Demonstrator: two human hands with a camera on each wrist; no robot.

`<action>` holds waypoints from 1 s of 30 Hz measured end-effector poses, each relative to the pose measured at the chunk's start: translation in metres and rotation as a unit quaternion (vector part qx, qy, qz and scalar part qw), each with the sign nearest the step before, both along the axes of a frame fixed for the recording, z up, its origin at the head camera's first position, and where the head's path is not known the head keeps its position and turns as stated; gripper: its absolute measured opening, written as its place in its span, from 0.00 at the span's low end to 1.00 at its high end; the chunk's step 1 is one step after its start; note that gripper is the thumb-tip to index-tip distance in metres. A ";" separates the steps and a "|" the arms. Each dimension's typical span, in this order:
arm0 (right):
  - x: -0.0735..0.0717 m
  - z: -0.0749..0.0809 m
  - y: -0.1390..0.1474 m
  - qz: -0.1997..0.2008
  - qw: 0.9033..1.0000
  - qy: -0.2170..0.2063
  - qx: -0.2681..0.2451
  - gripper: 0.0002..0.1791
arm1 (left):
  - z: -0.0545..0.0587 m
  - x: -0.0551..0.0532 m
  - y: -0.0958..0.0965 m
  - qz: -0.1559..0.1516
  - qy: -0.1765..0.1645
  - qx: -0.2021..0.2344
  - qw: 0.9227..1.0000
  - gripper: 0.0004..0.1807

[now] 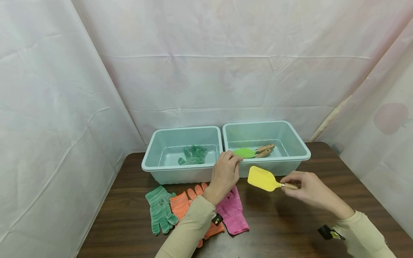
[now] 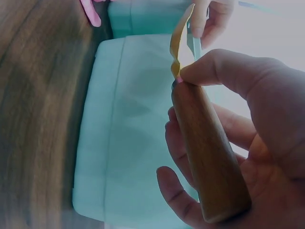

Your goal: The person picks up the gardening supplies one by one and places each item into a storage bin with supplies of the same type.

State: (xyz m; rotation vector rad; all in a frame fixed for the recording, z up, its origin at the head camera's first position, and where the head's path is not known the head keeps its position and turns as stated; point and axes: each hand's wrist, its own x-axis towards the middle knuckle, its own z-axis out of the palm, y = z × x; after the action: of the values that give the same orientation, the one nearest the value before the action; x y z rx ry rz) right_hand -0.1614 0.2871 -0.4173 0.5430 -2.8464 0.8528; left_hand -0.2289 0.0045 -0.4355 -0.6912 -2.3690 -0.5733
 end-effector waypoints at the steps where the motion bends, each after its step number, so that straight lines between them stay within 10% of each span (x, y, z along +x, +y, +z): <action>1: -0.001 0.001 0.001 0.001 1.000 0.000 0.002 0.07 | 0.000 0.000 0.000 0.000 0.000 0.000 1.000 0.10; 30: -0.012 0.032 0.018 0.006 1.000 -0.002 0.019 0.09 | 0.001 0.000 0.001 0.007 -0.005 0.000 1.000 0.10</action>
State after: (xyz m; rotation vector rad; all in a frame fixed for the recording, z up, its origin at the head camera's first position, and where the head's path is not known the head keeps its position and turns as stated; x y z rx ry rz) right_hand -0.1730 0.3053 -0.3850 0.5653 -2.8714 0.8044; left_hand -0.2286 0.0051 -0.4346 -0.6735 -2.3808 -0.5717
